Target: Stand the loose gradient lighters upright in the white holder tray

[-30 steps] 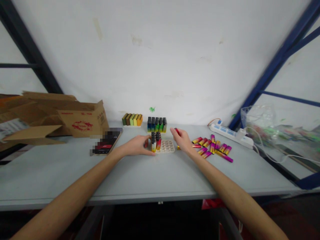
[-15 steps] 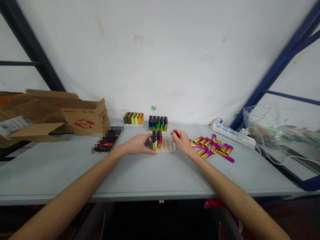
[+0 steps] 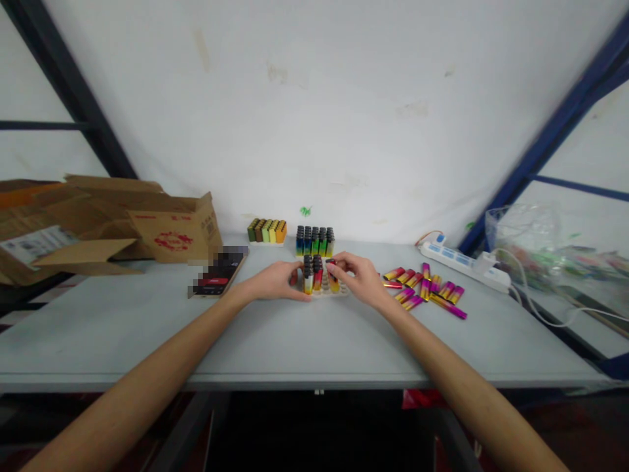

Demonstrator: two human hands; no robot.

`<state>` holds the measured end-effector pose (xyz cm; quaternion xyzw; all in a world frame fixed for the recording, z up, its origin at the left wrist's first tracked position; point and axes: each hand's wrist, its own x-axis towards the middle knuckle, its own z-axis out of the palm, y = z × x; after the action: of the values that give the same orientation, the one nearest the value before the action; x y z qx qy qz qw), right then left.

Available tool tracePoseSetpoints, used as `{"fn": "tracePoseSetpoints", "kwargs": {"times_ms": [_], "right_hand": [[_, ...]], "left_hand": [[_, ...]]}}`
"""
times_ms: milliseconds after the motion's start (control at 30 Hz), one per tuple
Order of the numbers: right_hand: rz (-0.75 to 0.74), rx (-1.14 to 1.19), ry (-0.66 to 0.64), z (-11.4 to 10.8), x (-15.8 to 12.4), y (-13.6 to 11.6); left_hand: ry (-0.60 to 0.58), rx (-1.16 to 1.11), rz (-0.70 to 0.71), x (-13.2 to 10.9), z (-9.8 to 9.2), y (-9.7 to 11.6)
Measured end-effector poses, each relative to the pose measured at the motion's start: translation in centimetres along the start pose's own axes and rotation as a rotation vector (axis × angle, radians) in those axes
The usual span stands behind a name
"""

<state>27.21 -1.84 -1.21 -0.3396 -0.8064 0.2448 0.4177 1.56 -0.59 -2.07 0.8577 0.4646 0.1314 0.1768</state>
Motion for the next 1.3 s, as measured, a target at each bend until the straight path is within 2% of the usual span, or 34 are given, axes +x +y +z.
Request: {"fn": "tracePoseSetpoints", "kwargs": {"times_ms": [300,500,767,1000,1100,1167,1300], "right_hand": [[-0.093,-0.146,-0.174,0.4,-0.2,0.5],[-0.103,-0.157,-0.110,-0.2,-0.1,1.0],[-0.058,-0.128,-0.239,0.7,-0.1,1.2],[-0.088,-0.247,-0.224,1.2,0.3,0.8],[-0.103,-0.232,-0.307,0.1,0.4,0.8],[-0.087,-0.270,-0.320,-1.3,0.5,1.3],[0.045,-0.480,-0.156,-5.5,0.5,4.2]], "left_hand": [[-0.002,-0.002,0.016,0.0,0.0,0.0],[-0.011,0.011,-0.011,-0.1,-0.2,0.6],[0.006,0.022,0.010,0.1,0.2,-0.2],[0.013,0.012,0.009,0.0,0.0,-0.1],[0.001,0.024,-0.009,0.0,-0.1,0.0],[-0.015,0.020,-0.022,0.0,-0.3,0.2],[-0.016,0.001,-0.051,0.0,-0.5,0.5]]}}
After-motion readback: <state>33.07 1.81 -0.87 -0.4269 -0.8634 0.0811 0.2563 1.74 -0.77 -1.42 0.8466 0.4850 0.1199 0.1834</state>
